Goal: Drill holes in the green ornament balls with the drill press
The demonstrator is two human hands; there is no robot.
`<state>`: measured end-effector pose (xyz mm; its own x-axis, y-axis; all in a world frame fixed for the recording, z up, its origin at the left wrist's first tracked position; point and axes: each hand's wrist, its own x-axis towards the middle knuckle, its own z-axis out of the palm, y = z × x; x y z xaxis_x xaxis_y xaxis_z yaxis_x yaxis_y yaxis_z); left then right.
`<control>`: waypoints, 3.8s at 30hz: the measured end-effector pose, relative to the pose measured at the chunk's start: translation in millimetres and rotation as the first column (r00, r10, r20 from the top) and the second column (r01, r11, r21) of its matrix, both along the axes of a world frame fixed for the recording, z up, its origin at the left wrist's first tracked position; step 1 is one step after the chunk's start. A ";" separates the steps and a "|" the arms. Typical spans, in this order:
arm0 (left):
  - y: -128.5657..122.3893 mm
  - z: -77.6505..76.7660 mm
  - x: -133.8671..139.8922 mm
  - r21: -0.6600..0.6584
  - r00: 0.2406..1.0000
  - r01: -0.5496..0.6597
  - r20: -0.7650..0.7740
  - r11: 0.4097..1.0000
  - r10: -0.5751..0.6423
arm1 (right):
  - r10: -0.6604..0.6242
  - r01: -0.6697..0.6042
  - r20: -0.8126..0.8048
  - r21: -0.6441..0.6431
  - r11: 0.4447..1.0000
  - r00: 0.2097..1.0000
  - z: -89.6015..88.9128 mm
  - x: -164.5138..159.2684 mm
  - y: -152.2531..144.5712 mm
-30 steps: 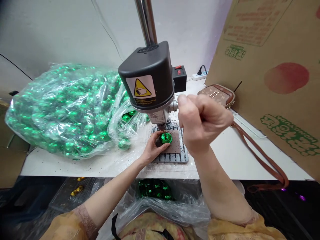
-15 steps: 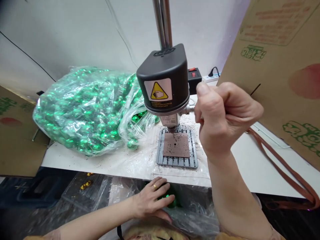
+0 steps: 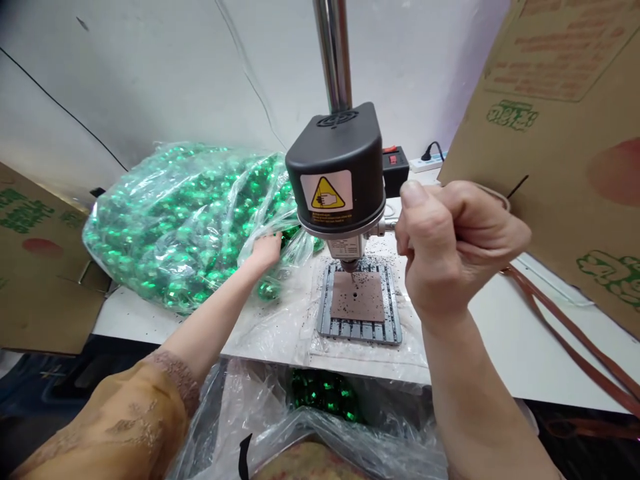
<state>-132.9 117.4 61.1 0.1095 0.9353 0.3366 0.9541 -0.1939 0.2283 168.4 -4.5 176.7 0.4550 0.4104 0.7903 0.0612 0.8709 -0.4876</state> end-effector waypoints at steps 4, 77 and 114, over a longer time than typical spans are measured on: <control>-14.8 5.5 0.5 -0.097 0.998 -0.043 -0.047 0.994 0.039 | -0.007 0.007 -0.001 -0.004 1.000 1.000 -0.3 -0.8 -1.1; -108.2 -76.5 124.6 -0.096 0.451 0.561 0.868 0.822 -0.207 | -0.005 0.004 0.037 0.047 0.999 0.999 -11.8 -2.8 -5.5; -109.5 -77.0 128.1 -0.051 0.422 0.554 0.878 0.831 -0.228 | -0.002 -0.042 0.153 0.280 0.959 0.988 -59.6 6.8 -0.6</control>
